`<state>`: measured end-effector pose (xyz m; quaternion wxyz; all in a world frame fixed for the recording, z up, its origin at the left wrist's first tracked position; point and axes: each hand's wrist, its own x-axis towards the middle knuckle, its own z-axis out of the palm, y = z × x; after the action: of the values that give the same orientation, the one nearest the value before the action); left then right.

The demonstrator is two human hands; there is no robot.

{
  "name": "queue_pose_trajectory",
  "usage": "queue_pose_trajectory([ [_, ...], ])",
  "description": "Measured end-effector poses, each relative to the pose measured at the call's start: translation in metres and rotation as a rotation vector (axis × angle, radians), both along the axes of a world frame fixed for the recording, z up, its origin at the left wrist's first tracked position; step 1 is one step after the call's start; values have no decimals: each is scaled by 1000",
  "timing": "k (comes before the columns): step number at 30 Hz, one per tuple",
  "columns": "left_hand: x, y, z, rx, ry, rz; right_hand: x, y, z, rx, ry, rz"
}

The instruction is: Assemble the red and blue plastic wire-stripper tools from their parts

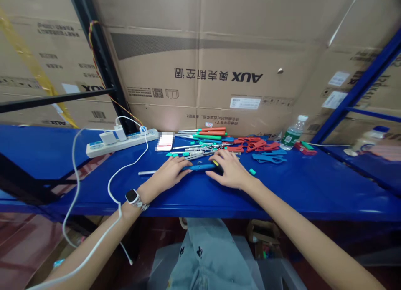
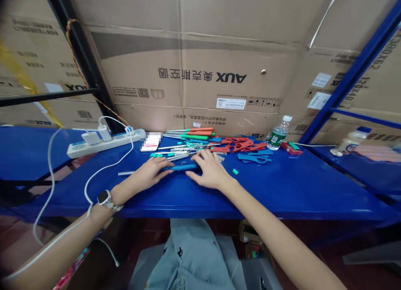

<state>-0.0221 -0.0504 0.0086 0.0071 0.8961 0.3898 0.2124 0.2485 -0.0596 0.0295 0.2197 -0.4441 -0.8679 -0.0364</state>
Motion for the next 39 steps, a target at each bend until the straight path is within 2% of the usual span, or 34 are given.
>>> queue_pose_trajectory([
  [5, 6, -1, 2, 115, -48, -118, -15, 13, 2, -76, -129, 188],
  [8, 6, -3, 17, 228, -99, -128, -16, 21, 7, -115, -23, 241],
  [11, 6, 8, 38, 329, -115, -121, -7, 30, 18, -79, 55, 244],
  [14, 5, 36, 53, 383, -81, -71, 12, 51, 32, -52, 65, 211],
  [18, 9, 87, 61, 301, 25, 18, 38, 96, 48, 7, 5, 196],
  [23, 33, 152, 69, 197, 78, 126, 48, 157, 60, 83, -70, 10],
  [26, 46, 184, 68, 131, 18, 210, 46, 187, 59, 65, -70, -62],
  [30, 50, 213, 56, 86, -51, 240, 45, 210, 49, 52, -81, -74],
  [34, 48, 222, 43, 110, -50, 234, 50, 212, 40, 124, -78, -99],
  [39, 45, 220, 34, 140, -84, 148, 58, 203, 33, 175, -21, -140],
])
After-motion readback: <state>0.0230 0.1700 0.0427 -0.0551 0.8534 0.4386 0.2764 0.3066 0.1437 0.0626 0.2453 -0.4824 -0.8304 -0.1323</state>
